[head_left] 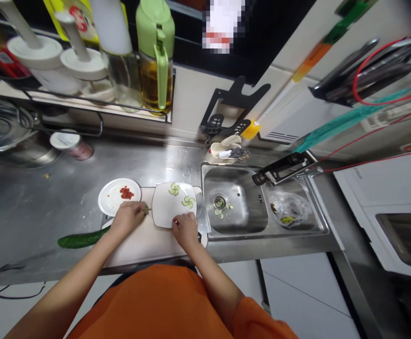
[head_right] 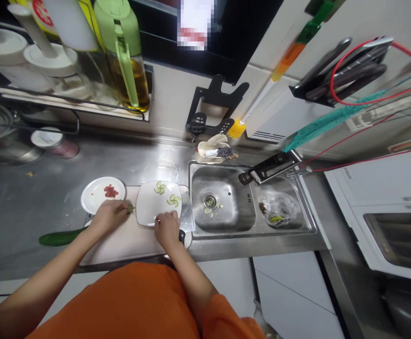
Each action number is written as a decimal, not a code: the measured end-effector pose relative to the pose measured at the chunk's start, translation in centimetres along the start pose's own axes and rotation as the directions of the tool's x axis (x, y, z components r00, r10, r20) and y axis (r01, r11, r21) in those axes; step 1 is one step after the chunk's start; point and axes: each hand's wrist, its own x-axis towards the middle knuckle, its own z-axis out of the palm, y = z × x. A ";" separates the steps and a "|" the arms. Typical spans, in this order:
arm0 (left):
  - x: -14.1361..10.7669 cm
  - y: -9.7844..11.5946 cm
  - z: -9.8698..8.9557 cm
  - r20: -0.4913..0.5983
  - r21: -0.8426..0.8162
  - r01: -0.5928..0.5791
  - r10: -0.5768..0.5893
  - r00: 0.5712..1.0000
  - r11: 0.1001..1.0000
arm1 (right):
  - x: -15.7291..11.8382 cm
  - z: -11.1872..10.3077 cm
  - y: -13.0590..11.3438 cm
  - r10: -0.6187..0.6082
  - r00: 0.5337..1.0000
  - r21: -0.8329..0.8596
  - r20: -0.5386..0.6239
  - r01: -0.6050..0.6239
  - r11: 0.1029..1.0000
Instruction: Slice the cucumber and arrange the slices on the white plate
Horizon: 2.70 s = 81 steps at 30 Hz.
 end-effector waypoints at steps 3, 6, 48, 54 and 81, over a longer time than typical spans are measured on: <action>0.0 0.8 -0.8 0.051 -0.107 0.018 -0.012 0.999 0.994 | 0.8 -0.1 -0.7 -0.073 0.997 0.053 -0.012 0.074 0.996; 0.2 2.1 -1.2 0.105 -0.218 0.005 0.019 0.994 0.976 | 1.9 -0.6 -1.5 -0.141 0.989 0.107 -0.047 0.145 0.984; 2.7 7.8 4.2 0.286 -0.101 0.188 -0.152 0.946 0.977 | 1.6 0.7 1.0 0.300 0.952 0.127 0.057 -0.305 0.944; 2.6 8.0 4.2 0.307 -0.024 0.157 -0.142 0.941 0.987 | 1.7 1.0 0.5 0.286 0.955 0.079 0.083 -0.292 0.953; 1.8 8.2 5.0 0.276 0.019 0.094 -0.096 0.956 0.995 | -2.1 1.8 1.7 -0.141 0.990 -0.173 -0.005 0.138 0.975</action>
